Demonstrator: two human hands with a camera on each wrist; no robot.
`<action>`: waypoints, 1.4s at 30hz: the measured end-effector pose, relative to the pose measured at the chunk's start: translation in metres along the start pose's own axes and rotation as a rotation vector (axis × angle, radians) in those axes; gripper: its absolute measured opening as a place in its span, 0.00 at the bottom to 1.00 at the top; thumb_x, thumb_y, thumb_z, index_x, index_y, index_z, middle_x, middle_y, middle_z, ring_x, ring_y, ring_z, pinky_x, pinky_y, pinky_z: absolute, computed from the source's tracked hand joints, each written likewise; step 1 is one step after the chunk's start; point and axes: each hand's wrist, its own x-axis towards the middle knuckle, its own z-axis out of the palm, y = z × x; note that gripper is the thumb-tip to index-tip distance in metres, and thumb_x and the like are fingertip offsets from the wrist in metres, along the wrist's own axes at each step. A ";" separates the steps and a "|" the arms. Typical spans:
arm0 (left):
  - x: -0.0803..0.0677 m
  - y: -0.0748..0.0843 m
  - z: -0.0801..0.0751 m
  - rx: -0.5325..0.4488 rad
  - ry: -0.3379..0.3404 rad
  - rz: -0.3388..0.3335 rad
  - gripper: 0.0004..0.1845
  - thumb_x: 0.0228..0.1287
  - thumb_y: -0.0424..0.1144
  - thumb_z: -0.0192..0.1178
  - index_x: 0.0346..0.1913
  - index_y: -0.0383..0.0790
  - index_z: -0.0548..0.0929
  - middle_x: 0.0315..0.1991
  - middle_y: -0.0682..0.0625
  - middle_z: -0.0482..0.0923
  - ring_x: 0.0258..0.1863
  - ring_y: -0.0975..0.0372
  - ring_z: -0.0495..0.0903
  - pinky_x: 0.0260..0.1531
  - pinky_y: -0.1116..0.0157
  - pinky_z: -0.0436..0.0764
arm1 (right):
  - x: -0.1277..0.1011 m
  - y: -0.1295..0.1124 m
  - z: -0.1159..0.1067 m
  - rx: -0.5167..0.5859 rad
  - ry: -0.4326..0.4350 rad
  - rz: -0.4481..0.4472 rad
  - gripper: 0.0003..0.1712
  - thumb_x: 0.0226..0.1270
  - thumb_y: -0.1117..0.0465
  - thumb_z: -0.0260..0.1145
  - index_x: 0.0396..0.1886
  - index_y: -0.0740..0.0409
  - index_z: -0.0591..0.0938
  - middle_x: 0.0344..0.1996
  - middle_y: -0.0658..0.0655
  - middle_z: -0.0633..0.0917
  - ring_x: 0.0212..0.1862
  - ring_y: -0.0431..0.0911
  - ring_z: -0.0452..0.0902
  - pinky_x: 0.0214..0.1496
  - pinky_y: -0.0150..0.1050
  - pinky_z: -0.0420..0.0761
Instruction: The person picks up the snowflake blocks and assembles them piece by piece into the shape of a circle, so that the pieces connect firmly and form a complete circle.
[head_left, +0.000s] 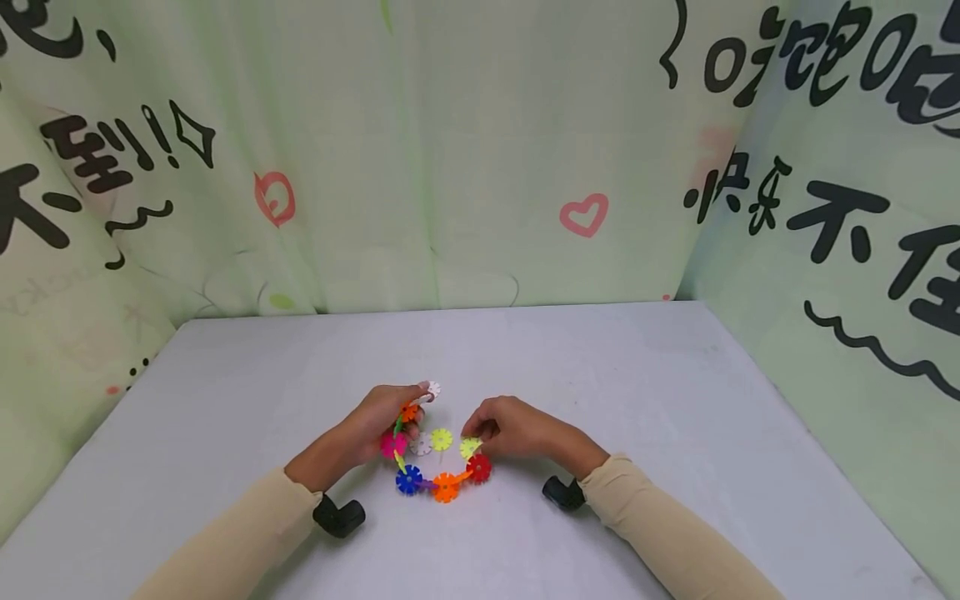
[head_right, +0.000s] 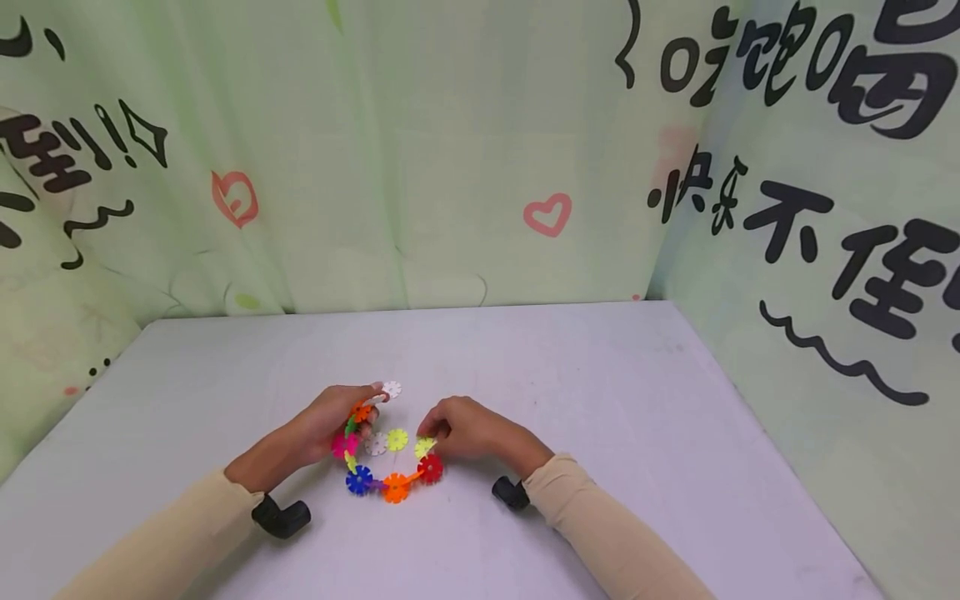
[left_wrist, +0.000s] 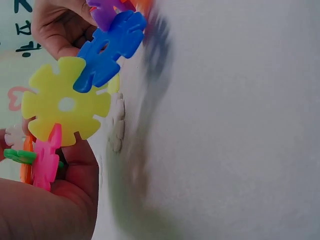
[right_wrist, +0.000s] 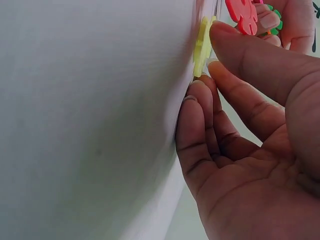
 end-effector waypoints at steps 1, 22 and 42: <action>0.000 0.000 0.000 0.005 -0.002 0.005 0.31 0.53 0.57 0.56 0.49 0.32 0.72 0.22 0.48 0.70 0.16 0.61 0.71 0.22 0.69 0.74 | 0.000 0.000 0.000 -0.008 -0.002 -0.003 0.09 0.51 0.68 0.65 0.34 0.55 0.81 0.30 0.47 0.78 0.32 0.40 0.72 0.35 0.31 0.73; -0.001 -0.003 0.003 0.092 -0.060 0.066 0.31 0.54 0.58 0.53 0.50 0.34 0.74 0.26 0.48 0.70 0.17 0.62 0.68 0.19 0.70 0.70 | 0.004 -0.001 -0.006 0.024 -0.008 -0.013 0.06 0.55 0.65 0.62 0.31 0.50 0.80 0.24 0.48 0.77 0.30 0.42 0.71 0.34 0.34 0.74; 0.001 -0.002 0.007 0.095 -0.068 0.095 0.31 0.54 0.57 0.54 0.49 0.31 0.73 0.25 0.48 0.70 0.19 0.62 0.68 0.21 0.70 0.70 | 0.022 -0.002 -0.018 0.315 0.275 0.002 0.06 0.56 0.62 0.64 0.35 0.54 0.82 0.29 0.50 0.82 0.33 0.51 0.78 0.36 0.41 0.77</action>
